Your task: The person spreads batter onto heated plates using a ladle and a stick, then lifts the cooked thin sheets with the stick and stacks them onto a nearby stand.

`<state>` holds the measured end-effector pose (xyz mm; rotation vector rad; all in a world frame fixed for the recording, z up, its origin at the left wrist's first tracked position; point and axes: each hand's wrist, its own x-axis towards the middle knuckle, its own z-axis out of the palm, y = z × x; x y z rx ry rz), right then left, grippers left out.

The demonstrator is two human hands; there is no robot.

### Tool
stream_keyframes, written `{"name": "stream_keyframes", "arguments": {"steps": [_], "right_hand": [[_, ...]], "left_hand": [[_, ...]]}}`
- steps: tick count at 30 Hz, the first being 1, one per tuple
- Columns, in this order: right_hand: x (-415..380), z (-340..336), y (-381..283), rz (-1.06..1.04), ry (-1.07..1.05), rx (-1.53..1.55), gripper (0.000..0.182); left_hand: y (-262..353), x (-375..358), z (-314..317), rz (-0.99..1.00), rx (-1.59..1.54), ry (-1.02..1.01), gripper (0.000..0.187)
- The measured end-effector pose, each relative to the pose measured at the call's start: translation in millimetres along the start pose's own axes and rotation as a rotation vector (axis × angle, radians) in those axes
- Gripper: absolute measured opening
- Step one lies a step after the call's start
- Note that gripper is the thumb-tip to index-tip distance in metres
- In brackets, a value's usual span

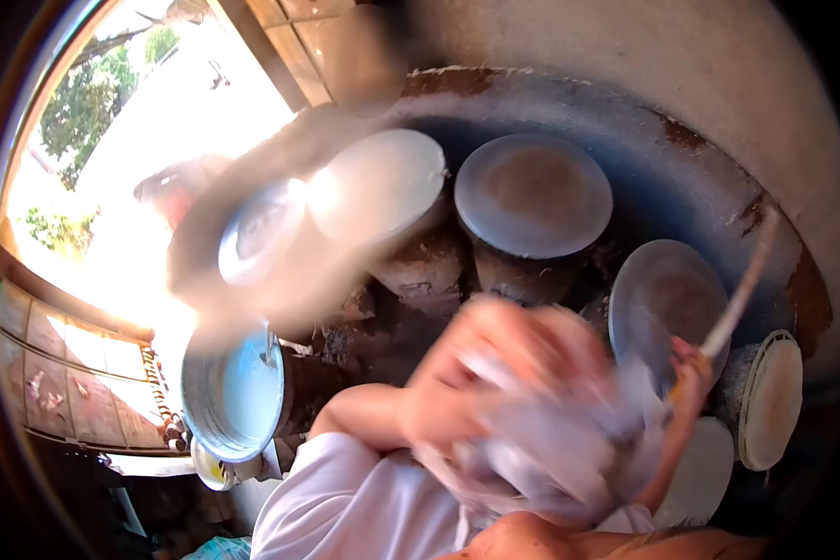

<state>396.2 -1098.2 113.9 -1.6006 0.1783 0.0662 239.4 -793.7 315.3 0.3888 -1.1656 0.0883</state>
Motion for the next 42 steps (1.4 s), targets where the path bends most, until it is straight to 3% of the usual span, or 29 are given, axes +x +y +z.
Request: {"name": "stream_keyframes", "arguments": {"steps": [4, 8, 10, 11, 12, 13, 15, 16, 17, 18, 19, 20, 22, 23, 25, 26, 28, 31, 32, 34, 35, 36, 38, 41, 42], "right_hand": [[-50.5, 130.5, 33.9, 0.052, -0.384, 0.043, 0.022], [-81.3, 230.1, 12.5, 0.048, -0.587, -0.082, 0.022], [-90.6, 282.3, 4.7, 0.031, -0.677, -0.125, 0.023], [-86.6, 308.3, 7.1, 0.014, -0.73, -0.166, 0.022], [-83.2, 335.6, 11.3, 0.002, -0.801, -0.208, 0.022], [-76.3, 363.5, 19.8, -0.063, -0.889, -0.259, 0.022], [-80.4, 429.1, 23.0, -0.163, -1.036, -0.433, 0.022], [-96.1, 465.0, 16.3, -0.27, -1.097, -0.566, 0.019], [-113.9, 510.4, 16.6, -0.319, -1.22, -0.571, 0.017], [-131.4, 548.8, 12.3, -0.396, -1.324, -0.577, 0.016], [-156.2, 581.2, 19.9, -0.584, -1.398, -0.609, 0.012], [-191.0, 611.5, 22.1, -0.627, -1.486, -0.705, 0.011], [-245.3, 663.3, 65.9, -0.744, -1.627, -0.842, 0.019], [-274.3, 682.9, 93.1, -0.84, -1.625, -0.756, 0.026], [-316.8, 702.8, 106.3, -0.836, -1.631, -0.871, 0.038], [-331.2, 708.5, 106.7, -0.786, -1.677, -0.948, 0.042], [-344.6, 721.0, 131.6, -0.75, -1.67, -1.06, 0.036], [-371.0, 753.2, 155.1, -0.772, -1.563, -1.106, 0.03], [-390.1, 769.3, 139.1, -0.811, -1.526, -1.216, 0.026], [-409.1, 777.3, 185.7, -0.833, -1.601, -1.452, 0.022], [-421.1, 763.9, 199.6, -0.883, -1.602, -1.467, 0.02], [-431.9, 752.9, 185.6, -0.861, -1.632, -1.463, 0.021], [-421.8, 742.1, 142.2, -0.675, -1.539, -1.445, 0.025], [-418.5, 742.5, 161.4, -0.635, -1.414, -1.393, 0.036], [-431.1, 743.4, 171.5, -0.604, -1.46, -1.498, 0.042]], "left_hand": [[114.5, -73.1, 35.7, -0.036, 0.029, -0.065, 0.028], [208.0, -124.5, 42.3, -0.1, 0.07, -0.122, 0.024], [257.6, -156.9, 47.1, -0.089, 0.17, -0.074, 0.023], [273.0, -178.2, 58.5, 0.031, 0.281, 0.03, 0.021], [299.6, -203.3, 51.0, 0.03, 0.472, 0.288, 0.028], [320.7, -249.5, 47.5, -0.027, 0.758, 0.719, 0.035], [345.8, -349.2, 37.5, -0.202, 1.099, 1.689, 0.049], [374.3, -416.4, 23.7, -0.437, 1.137, 2.195, 0.059], [400.0, -452.9, 9.9, -0.478, 1.044, 2.497, 0.069], [421.2, -485.2, -17.8, -0.615, 1.205, 2.753, 0.083], [427.7, -529.3, -41.6, -0.847, 1.216, 2.865, 0.086], [434.7, -557.9, -57.7, -1.11, 1.2, 2.953, 0.09], [434.8, -534.5, -58.1, -0.817, 0.87, 2.958, 0.092], [427.4, -552.9, -53.1, -1.004, 0.911, 2.913, 0.093], [411.7, -628.5, -27.6, -0.904, 0.918, 2.818, 0.089], [393.5, -676.1, 6.4, -0.598, 0.83, 2.8, 0.085], [396.4, -675.4, 74.2, -0.348, 0.62, 2.687, 0.071], [469.1, -623.7, 117.0, -0.445, 0.87, 2.58, 0.058], [468.9, -641.8, 116.0, -0.277, 0.794, 2.621, 0.056], [476.5, -681.9, 86.1, 0.059, 0.698, 2.644, 0.053], [470.6, -675.4, 79.8, 0.066, 0.555, 2.624, 0.059], [470.0, -652.4, 83.5, -0.195, 0.561, 2.557, 0.059], [492.7, -622.5, 97.3, -0.501, 0.656, 2.384, 0.057], [502.2, -677.5, 50.0, -0.528, 1.138, 2.476, 0.057], [497.3, -683.7, 42.7, -0.263, 0.862, 2.536, 0.056]]}}
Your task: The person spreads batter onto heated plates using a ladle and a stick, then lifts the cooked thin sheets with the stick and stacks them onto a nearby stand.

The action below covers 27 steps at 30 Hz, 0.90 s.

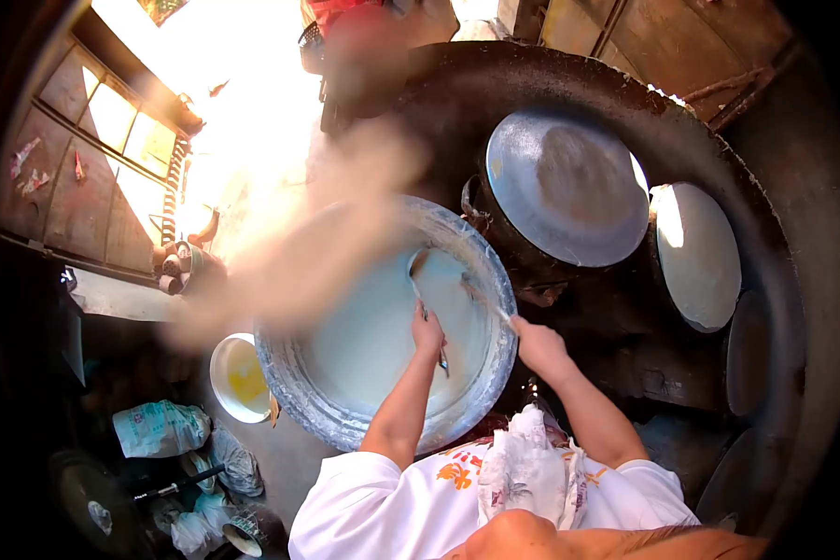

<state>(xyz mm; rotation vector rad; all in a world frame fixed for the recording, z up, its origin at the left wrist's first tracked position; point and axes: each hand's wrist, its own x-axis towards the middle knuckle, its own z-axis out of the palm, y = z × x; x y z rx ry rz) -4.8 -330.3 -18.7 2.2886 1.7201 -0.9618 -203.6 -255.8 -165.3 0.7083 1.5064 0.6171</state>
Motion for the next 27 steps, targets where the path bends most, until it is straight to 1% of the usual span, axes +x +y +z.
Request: {"name": "stream_keyframes", "arguments": {"steps": [2, 3, 6, 7, 10, 11, 12, 14, 16, 18, 19, 20, 22, 24, 25, 27], "right_hand": [[0.0, 34.1, -4.6, 0.001, -0.033, 0.112, 0.04], [-4.9, 38.0, -8.7, 0.045, -0.083, 0.193, 0.038], [-6.9, 76.3, 13.4, -0.097, -0.003, 0.415, 0.037], [-13.6, 74.0, 15.2, -0.121, 0.033, 0.439, 0.036], [-31.0, 71.4, 27.3, -0.2, 0.087, 0.583, 0.035], [-43.4, 55.3, 22.8, -0.151, 0.036, 0.617, 0.036], [-46.1, 67.9, 35.9, -0.303, 0.198, 0.598, 0.037], [-69.1, 35.1, 31.5, -0.366, 0.214, 0.646, 0.038], [-84.2, 7.7, 33.9, -0.328, -0.039, 1.085, 0.04], [-113.5, -46.6, 18.9, -0.236, -0.252, 1.361, 0.042], [-131.8, -65.9, 5.6, -0.276, -0.3, 1.474, 0.042], [-137.9, -91.2, -2.8, -0.342, -0.324, 1.551, 0.042], [-149.0, -131.3, -22.7, -0.545, -0.341, 1.623, 0.042], [-157.2, -173.6, -46.8, -0.741, -0.27, 1.619, 0.041], [-157.0, -184.0, -56.8, -0.848, -0.268, 1.641, 0.04], [-156.1, -185.2, -65.4, -0.964, -0.291, 1.673, 0.04]], "left_hand": [[-18.4, -5.8, 28.8, -0.296, -0.503, -0.023, 0.054], [-24.0, -11.0, 33.6, -0.319, -0.672, -0.097, 0.038], [-30.2, -13.7, 49.6, -0.436, -1.044, -0.167, 0.014], [-18.4, -23.0, 55.3, -0.445, -1.11, -0.137, 0.007], [-19.8, -30.0, 57.9, -0.506, -1.364, -0.317, 0.018], [3.5, -54.2, 54.5, -0.515, -1.42, -0.353, 0.026], [18.9, -71.8, 48.6, -0.521, -1.471, -0.437, 0.027], [51.8, -100.4, 33.1, -0.516, -1.574, -0.634, 0.028], [97.3, -150.3, 21.5, -0.388, -1.554, -0.907, 0.035], [145.1, -198.9, 5.1, -0.259, -1.478, -0.987, 0.038], [168.4, -224.0, -6.5, -0.199, -1.432, -1.013, 0.039], [196.2, -239.6, -10.7, -0.104, -1.385, -1.107, 0.039], [249.7, -272.8, -19.8, 0.083, -1.276, -1.287, 0.039], [302.2, -300.6, -27.7, 0.285, -1.255, -1.318, 0.039], [324.7, -318.3, -34.2, 0.656, -0.87, -1.013, 0.038], [335.1, -317.4, -42.5, 0.446, -1.129, -1.276, 0.038]]}}
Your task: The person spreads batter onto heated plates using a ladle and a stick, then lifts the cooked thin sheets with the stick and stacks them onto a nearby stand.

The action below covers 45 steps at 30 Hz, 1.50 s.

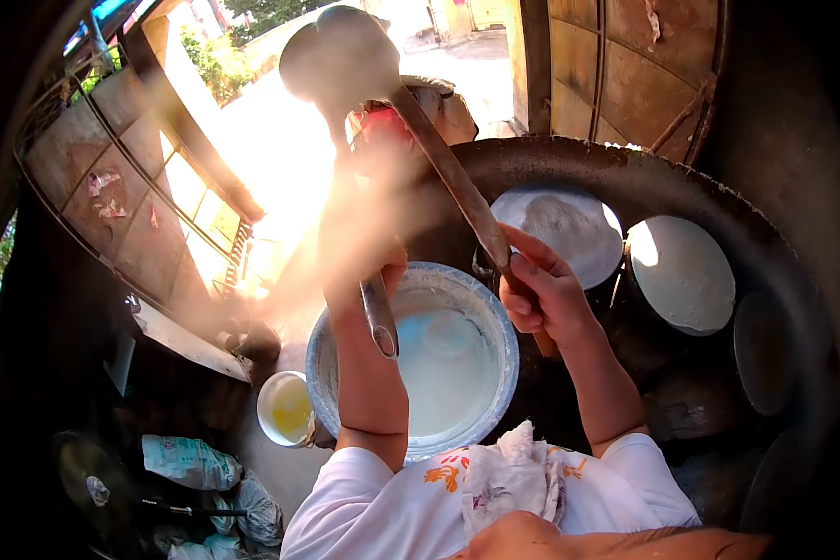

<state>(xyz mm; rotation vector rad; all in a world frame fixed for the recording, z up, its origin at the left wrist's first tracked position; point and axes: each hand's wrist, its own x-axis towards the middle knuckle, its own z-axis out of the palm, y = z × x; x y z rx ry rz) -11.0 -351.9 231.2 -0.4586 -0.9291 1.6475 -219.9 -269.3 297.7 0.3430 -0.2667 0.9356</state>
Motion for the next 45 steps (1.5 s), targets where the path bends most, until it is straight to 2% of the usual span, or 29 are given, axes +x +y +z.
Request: {"name": "stream_keyframes", "arguments": {"steps": [1, 3, 5, 7, 11, 13, 14, 15, 16, 17, 19, 21, 22, 23, 25, 27, 28, 30, 31, 33, 35, 36, 37, 39, 42, 45], "right_hand": [[2.1, -1.8, 3.8, -0.03, -0.035, 0.025, 0.04], [-18.5, -21.7, 43.6, 0.097, 0.038, 0.103, 0.04], [-34.3, -43.8, 86.3, 0.34, 0.255, 0.096, 0.038], [-51.6, -36.7, 89.0, 0.412, 0.297, 0.069, 0.038], [-83.0, -46.8, 113.5, 0.368, 0.293, 0.197, 0.039], [-82.7, -43.9, 145.0, 0.455, 0.369, 0.214, 0.04], [-82.4, -44.9, 162.0, 0.49, 0.395, 0.202, 0.04], [-75.6, -49.2, 168.8, 0.497, 0.414, 0.176, 0.041], [-80.6, -44.4, 164.1, 0.483, 0.409, 0.16, 0.042], [-87.1, -39.2, 154.1, 0.432, 0.516, 0.183, 0.04], [-93.1, -36.1, 108.6, 0.241, 0.476, 0.085, 0.04], [-78.5, -36.3, 72.7, 0.008, 0.583, -0.137, 0.039], [-67.1, -50.9, 61.3, -0.038, 0.648, -0.237, 0.038], [-57.6, -73.7, 61.5, -0.087, 0.709, -0.342, 0.038], [-49.9, -120.8, 103.3, -0.287, 0.873, -0.749, 0.039], [-101.4, -136.2, 153.3, -0.469, 0.957, -1.099, 0.042], [-131.8, -139.2, 174.0, -0.524, 0.981, -1.243, 0.043], [-190.5, -171.3, 140.2, -0.326, 1.011, -1.057, 0.046], [-188.8, -174.9, 118.5, -0.227, 1.074, -0.82, 0.047], [-184.9, -183.5, 74.7, -0.086, 1.24, -0.303, 0.048], [-161.4, -253.2, 85.6, -0.231, 1.253, -0.349, 0.046], [-146.8, -270.7, 86.5, -0.217, 1.28, -0.34, 0.044], [-135.1, -279.1, 90.1, -0.19, 1.318, -0.316, 0.043], [-124.4, -273.4, 97.0, -0.237, 1.38, -0.242, 0.035], [-115.0, -267.0, 113.0, -0.266, 1.429, -0.492, 0.039], [-85.9, -282.2, 94.8, -0.317, 1.462, -0.879, 0.041]], "left_hand": [[6.0, 2.2, 2.1, -0.051, -0.183, -0.034, 0.038], [17.6, -23.7, -31.6, -0.15, -0.284, 0.034, 0.039], [26.3, -53.3, -84.4, -0.275, -0.343, 0.334, 0.039], [37.7, -70.1, -88.9, -0.364, -0.55, 0.533, 0.038], [37.1, -104.9, -118.2, -0.382, -0.314, 0.503, 0.04], [34.3, -105.3, -157.3, -0.416, -0.343, 0.595, 0.041], [32.6, -94.3, -152.7, -0.431, -0.627, 0.675, 0.04], [31.6, -87.2, -157.2, -0.396, -0.715, 0.757, 0.042], [30.2, -88.5, -162.2, -0.435, -0.7, 0.704, 0.043], [23.9, -85.5, -159.5, -0.483, -0.69, 0.658, 0.044], [6.8, -65.4, -131.5, -0.502, -0.613, 0.473, 0.036], [-23.0, -37.3, -136.3, -0.538, -0.437, 0.358, 0.03], [-45.7, -16.6, -137.6, -0.571, -0.453, 0.381, 0.032], [-73.4, 7.0, -136.7, -0.604, -0.462, 0.396, 0.034], [-120.1, 52.5, -104.2, -0.646, -0.895, 0.416, 0.04], [-152.8, 77.0, -109.9, -0.609, -0.964, 0.335, 0.038], [-164.2, 82.5, -128.9, -0.62, -0.868, 0.274, 0.038], [-188.7, 101.0, -157.8, -0.712, -0.75, 0.183, 0.037], [-194.0, 103.2, -168.3, -0.75, -0.67, 0.207, 0.036], [-211.2, 119.5, -176.4, -0.741, -0.784, 0.431, 0.035], [-237.4, 135.5, -214.5, -0.821, -0.805, 0.504, 0.037], [-247.2, 142.4, -229.1, -0.853, -0.757, 0.493, 0.037], [-256.0, 146.5, -241.4, -0.886, -0.71, 0.505, 0.038], [-265.2, 155.2, -260.7, -0.887, -0.499, 0.569, 0.025], [-271.3, 168.3, -295.0, -0.921, -0.13, 0.592, 0.019], [-282.0, 200.8, -305.8, -0.82, 0.248, 0.74, 0.017]]}}
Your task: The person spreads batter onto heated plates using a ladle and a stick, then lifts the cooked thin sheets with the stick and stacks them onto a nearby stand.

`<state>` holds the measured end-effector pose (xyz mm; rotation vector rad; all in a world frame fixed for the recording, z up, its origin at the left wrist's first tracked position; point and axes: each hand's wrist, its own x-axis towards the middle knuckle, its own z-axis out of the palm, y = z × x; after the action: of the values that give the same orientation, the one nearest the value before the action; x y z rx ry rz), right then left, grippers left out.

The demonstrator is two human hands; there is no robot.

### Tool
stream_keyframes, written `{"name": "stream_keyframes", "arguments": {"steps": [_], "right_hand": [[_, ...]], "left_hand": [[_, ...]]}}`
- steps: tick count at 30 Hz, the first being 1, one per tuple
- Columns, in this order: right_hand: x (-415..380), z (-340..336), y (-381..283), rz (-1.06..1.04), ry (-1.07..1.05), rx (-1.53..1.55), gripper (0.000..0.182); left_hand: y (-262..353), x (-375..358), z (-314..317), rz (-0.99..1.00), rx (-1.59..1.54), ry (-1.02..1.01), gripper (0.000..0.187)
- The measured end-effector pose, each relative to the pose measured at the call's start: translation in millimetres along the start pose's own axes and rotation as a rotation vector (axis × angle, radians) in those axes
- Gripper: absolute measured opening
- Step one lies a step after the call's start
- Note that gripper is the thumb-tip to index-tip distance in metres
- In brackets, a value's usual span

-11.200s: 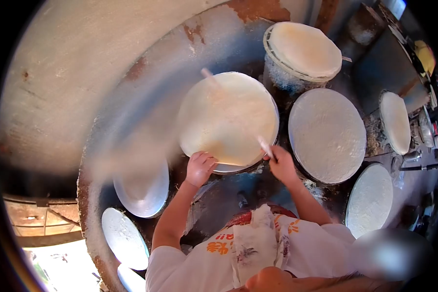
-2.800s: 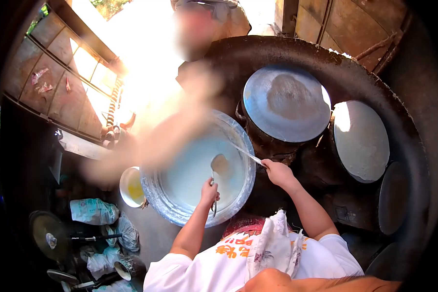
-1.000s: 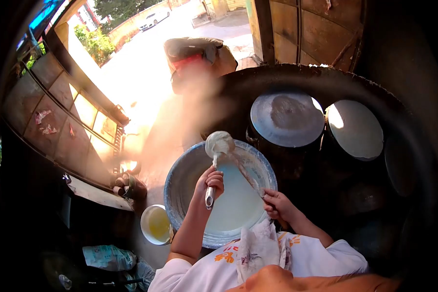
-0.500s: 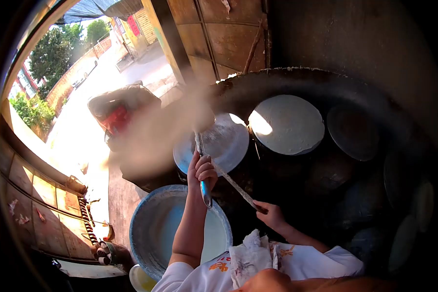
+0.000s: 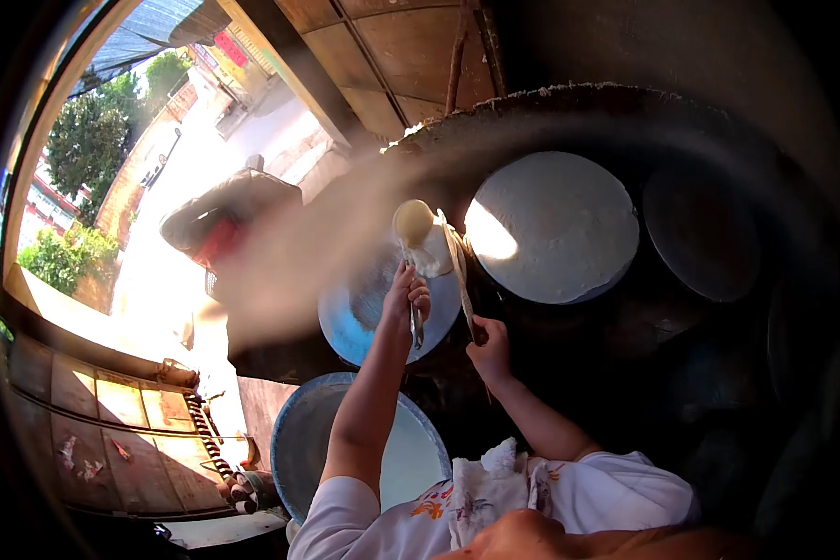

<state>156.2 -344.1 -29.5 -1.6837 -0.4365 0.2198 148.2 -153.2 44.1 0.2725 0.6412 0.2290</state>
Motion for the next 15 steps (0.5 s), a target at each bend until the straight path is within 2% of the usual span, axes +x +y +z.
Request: {"name": "stream_keyframes", "arguments": {"steps": [1, 5, 7, 10, 12, 14, 15], "right_hand": [[4.5, 9.0, -6.0, -0.046, -0.023, -0.055, 0.041], [60.5, 42.5, -20.1, -0.25, -0.088, -0.331, 0.037], [68.6, 18.0, -19.3, -0.355, -0.042, -0.396, 0.036], [28.5, -16.3, -19.3, -0.303, -0.077, -0.449, 0.036], [19.9, 2.5, -30.2, -0.327, -0.114, -0.424, 0.035], [48.1, 36.0, -27.8, -0.327, -0.201, -0.473, 0.034], [65.1, 44.4, -22.7, -0.375, -0.167, -0.496, 0.031]], "left_hand": [[11.1, 14.6, -15.5, -0.02, -0.013, -0.137, 0.016], [42.8, 31.0, -15.8, 0.073, 0.015, -0.069, 0.015], [66.7, 31.1, -15.6, 0.014, -0.011, -0.13, 0.012], [83.9, 12.0, -27.1, -0.044, 0.004, -0.103, 0.012], [87.6, 13.2, -40.2, -0.066, -0.032, -0.137, 0.014], [92.2, 25.6, -39.1, 0.0, 0.004, -0.116, 0.019], [92.3, 30.7, -38.9, 0.038, 0.02, -0.112, 0.019]]}}
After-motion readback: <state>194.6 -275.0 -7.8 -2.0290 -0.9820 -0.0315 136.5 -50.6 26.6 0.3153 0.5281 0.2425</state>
